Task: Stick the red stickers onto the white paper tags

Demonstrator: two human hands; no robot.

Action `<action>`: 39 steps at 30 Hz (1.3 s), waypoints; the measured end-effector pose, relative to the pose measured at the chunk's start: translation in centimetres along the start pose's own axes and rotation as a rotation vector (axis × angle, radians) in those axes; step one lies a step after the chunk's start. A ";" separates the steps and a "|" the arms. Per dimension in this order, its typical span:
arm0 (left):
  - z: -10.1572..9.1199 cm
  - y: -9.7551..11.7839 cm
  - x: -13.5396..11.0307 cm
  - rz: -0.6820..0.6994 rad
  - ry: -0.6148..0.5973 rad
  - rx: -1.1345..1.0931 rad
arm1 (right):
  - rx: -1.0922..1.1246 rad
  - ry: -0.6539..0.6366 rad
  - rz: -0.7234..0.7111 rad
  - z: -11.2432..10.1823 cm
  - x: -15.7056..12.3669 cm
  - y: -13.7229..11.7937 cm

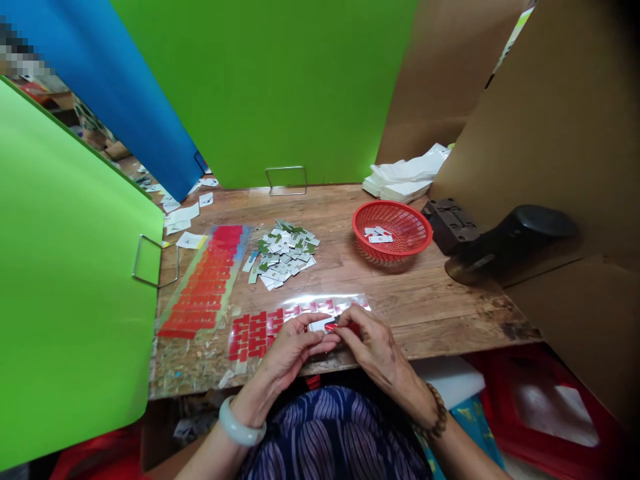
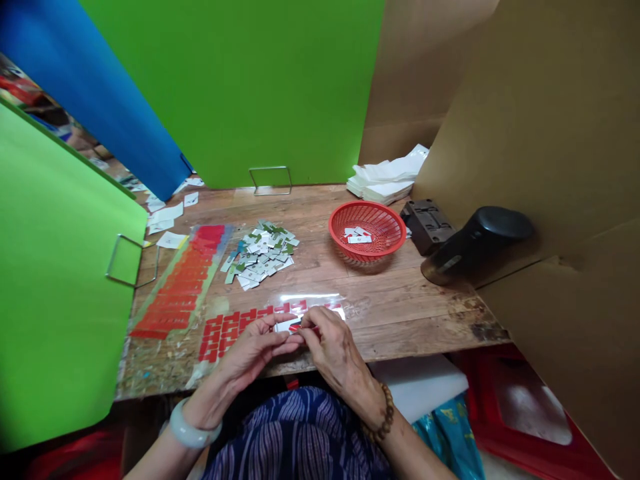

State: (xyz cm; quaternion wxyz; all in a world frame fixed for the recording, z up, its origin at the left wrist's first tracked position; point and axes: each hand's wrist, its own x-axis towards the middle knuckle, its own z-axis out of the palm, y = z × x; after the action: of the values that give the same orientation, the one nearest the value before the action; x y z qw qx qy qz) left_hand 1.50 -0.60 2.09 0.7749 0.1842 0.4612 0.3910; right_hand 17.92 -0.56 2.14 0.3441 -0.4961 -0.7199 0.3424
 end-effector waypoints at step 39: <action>1.1 0.5 -0.4 0.068 -0.033 0.053 | -0.137 0.084 -0.213 0.0 -0.3 -0.3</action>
State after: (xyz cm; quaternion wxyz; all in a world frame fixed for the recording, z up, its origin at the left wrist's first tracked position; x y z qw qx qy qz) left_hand 2.11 -0.51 3.17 0.7633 0.2267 0.4523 0.4018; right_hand 17.84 -0.89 2.38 0.3736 -0.4532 -0.7751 0.2330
